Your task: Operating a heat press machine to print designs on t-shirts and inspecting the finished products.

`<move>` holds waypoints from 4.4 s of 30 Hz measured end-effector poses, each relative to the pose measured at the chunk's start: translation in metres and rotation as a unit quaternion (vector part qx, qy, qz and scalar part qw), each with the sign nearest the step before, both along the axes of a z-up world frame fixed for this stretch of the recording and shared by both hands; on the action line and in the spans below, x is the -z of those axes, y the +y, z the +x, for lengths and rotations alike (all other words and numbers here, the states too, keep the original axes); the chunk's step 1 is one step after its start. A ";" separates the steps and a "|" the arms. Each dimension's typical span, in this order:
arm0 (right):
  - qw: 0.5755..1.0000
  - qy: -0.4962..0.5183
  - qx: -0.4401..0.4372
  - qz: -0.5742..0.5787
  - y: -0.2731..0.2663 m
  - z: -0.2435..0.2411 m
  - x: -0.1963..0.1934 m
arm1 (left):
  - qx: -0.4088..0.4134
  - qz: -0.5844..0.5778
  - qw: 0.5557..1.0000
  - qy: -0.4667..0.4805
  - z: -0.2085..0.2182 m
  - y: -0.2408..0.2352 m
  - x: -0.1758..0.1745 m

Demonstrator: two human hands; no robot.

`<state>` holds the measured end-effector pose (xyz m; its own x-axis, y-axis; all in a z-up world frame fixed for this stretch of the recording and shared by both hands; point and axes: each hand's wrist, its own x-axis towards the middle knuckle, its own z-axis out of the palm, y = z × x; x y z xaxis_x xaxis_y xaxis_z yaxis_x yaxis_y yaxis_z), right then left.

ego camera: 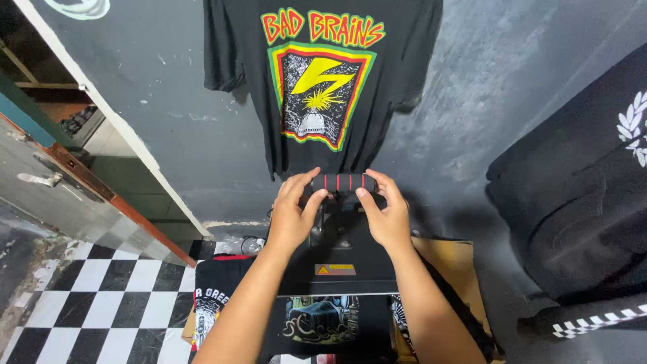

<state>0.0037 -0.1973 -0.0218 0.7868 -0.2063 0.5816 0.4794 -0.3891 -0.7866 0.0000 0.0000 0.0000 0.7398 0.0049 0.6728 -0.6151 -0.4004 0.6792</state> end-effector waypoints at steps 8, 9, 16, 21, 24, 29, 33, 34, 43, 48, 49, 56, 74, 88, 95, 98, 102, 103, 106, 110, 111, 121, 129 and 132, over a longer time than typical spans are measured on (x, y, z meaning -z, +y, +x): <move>1.000 -0.010 0.010 -0.007 0.002 0.003 0.000 | -0.010 0.004 0.999 -0.034 0.007 -0.001 0.007; 1.000 -0.014 0.011 -0.005 0.003 -0.001 0.003 | -0.009 0.009 0.998 -0.055 0.005 -0.002 0.013; 0.996 -0.091 -0.015 -0.017 -0.001 -0.030 0.015 | -0.011 0.005 0.999 -0.039 -0.037 -0.009 0.017; 0.992 -0.118 0.007 -0.046 -0.022 -0.120 0.068 | -0.004 -0.025 0.995 -0.097 -0.100 -0.001 0.076; 0.996 -0.088 -0.002 -0.035 -0.039 -0.165 0.113 | -0.029 -0.047 0.994 -0.096 -0.141 0.001 0.129; 0.997 -0.071 -0.013 -0.005 -0.046 -0.211 0.177 | -0.047 -0.041 0.997 -0.052 -0.202 0.009 0.204; 0.998 -0.059 -0.009 0.011 -0.045 -0.221 0.213 | -0.032 -0.027 0.998 0.038 -0.223 0.012 0.241; 0.998 -0.054 -0.010 0.010 -0.042 -0.224 0.219 | -0.034 -0.029 0.998 0.042 -0.223 0.012 0.250; 0.998 -0.008 0.044 -0.039 -0.039 -0.196 0.255 | 0.007 -0.002 0.988 0.154 -0.198 0.016 0.275; 0.989 -0.035 0.079 -0.116 -0.035 -0.162 0.303 | -0.001 0.057 0.977 0.205 -0.196 0.017 0.301; 0.989 -0.034 0.088 -0.114 -0.033 -0.160 0.310 | 0.007 0.061 0.977 0.204 -0.194 0.019 0.311; 0.986 0.095 0.052 -0.124 -0.034 -0.179 0.343 | -0.064 0.047 0.946 0.313 -0.205 0.029 0.369; 0.826 0.475 0.134 -0.272 -0.072 -0.186 0.446 | -0.254 0.256 0.749 0.556 -0.153 0.112 0.553; 0.842 0.480 0.186 -0.162 -0.102 -0.173 0.496 | -0.246 0.275 0.773 0.516 -0.159 0.146 0.557; 0.844 0.473 0.193 -0.162 -0.112 -0.165 0.498 | -0.285 0.224 0.807 0.467 -0.174 0.114 0.505; 0.854 0.460 0.192 -0.147 -0.111 -0.166 0.486 | -0.278 0.167 0.850 0.414 -0.190 0.098 0.456; 0.853 0.453 0.223 -0.133 -0.123 -0.162 0.478 | -0.227 0.094 0.876 0.415 -0.188 0.099 0.427; 0.853 0.453 0.223 -0.133 -0.124 -0.164 0.477 | -0.227 0.094 0.876 0.415 -0.187 0.101 0.426; 0.848 0.468 0.224 -0.112 -0.127 -0.168 0.468 | -0.206 0.074 0.862 0.458 -0.183 0.109 0.435; 0.873 0.429 0.233 -0.004 -0.128 -0.163 0.446 | -0.195 0.019 0.838 0.509 -0.174 0.124 0.481; 0.884 0.404 0.234 0.025 -0.129 -0.161 0.442 | -0.202 -0.011 0.836 0.510 -0.172 0.126 0.493; 0.802 0.545 0.041 0.242 -0.066 -0.191 0.286 | -0.150 -0.045 0.803 0.576 -0.146 0.113 0.452; 0.863 0.213 -0.090 0.449 -0.084 -0.171 0.299 | -0.026 -0.432 0.809 0.397 -0.156 0.114 0.377; 0.881 0.295 -0.061 0.366 -0.090 -0.159 0.308 | -0.069 -0.383 0.816 0.428 -0.183 0.114 0.347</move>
